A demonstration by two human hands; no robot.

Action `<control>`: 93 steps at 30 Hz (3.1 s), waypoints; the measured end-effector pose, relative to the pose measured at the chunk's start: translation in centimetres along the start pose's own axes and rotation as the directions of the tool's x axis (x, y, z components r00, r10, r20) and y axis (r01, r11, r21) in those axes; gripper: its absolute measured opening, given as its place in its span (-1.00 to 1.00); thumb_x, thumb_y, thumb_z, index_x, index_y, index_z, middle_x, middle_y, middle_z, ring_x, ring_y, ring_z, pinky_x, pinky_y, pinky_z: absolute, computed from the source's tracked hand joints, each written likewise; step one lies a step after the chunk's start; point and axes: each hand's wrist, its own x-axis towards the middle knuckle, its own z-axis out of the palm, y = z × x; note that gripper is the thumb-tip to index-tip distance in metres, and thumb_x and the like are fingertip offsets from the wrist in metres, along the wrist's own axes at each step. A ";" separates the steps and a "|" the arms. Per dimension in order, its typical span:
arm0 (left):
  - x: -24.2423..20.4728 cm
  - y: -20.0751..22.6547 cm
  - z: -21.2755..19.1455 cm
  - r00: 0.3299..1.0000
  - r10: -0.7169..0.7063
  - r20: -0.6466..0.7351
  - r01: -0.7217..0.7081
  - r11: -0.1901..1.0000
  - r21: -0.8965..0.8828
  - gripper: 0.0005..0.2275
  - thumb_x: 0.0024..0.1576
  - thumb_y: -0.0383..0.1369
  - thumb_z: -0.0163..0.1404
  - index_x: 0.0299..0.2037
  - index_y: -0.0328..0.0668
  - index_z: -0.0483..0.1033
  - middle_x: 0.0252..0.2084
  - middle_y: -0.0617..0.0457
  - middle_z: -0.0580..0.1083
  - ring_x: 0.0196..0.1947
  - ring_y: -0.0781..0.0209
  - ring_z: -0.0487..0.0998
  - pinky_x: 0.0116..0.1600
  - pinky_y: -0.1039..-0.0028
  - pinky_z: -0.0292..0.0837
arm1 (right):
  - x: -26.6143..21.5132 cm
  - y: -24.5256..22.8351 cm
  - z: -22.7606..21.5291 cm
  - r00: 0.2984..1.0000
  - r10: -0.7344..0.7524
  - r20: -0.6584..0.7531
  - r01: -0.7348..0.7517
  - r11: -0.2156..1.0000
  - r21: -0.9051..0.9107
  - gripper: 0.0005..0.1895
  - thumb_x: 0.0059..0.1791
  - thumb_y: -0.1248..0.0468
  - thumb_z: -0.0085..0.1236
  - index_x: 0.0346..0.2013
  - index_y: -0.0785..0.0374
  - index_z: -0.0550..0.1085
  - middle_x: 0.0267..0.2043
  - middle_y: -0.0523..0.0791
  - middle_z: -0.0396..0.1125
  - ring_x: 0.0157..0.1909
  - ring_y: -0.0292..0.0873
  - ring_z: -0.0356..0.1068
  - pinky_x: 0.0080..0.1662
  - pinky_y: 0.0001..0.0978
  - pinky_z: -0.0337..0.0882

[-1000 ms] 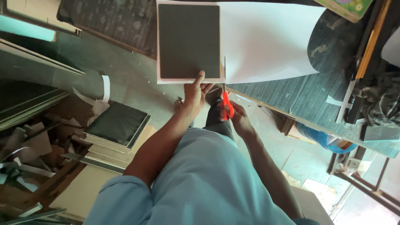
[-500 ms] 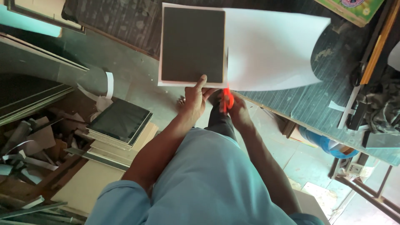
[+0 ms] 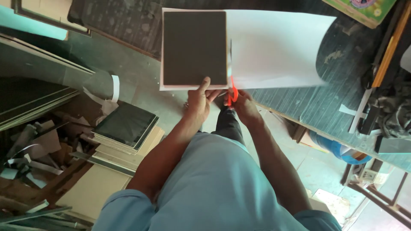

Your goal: Applying white adhesive backing to square gray panels by measuring and cutting the material with scissors.

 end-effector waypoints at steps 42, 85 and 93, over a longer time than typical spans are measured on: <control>-2.5 2.5 -1.6 0.998 -0.039 0.056 0.039 0.999 0.017 -0.61 0.20 -0.43 0.07 0.16 -0.51 0.28 0.06 -0.21 0.48 0.03 -0.08 0.61 0.14 0.14 0.57 | 5.2 -3.7 3.7 0.994 -0.019 -0.107 0.022 0.999 0.030 -0.68 0.10 0.10 0.08 -0.05 0.31 0.48 -0.24 -0.14 0.41 -0.25 -0.28 0.37 -0.19 -0.42 0.36; -16.4 -24.6 58.2 0.205 -0.377 0.903 -0.198 0.887 0.416 -0.69 0.09 -0.33 0.15 -0.04 -0.40 0.51 -0.13 -0.19 0.54 -0.22 -0.10 0.71 -0.20 0.24 0.69 | -12.9 -5.7 -26.2 0.362 -0.622 -0.694 -0.539 0.467 -0.701 -0.71 -0.15 0.04 0.29 -0.23 0.07 0.50 -0.35 0.02 0.49 -0.24 0.15 0.50 -0.20 0.03 0.47; -13.3 -35.1 57.6 0.371 -0.500 0.783 -0.103 0.816 0.569 -0.64 0.15 -0.21 0.21 -0.04 -0.39 0.50 -0.18 -0.34 0.62 -0.33 -0.17 0.77 -0.33 0.09 0.73 | -13.2 -5.2 -26.4 0.427 -0.591 -0.685 -0.554 0.427 -0.714 -0.64 -0.15 0.04 0.35 -0.23 0.18 0.50 -0.20 0.01 0.47 -0.21 0.12 0.51 -0.22 -0.02 0.49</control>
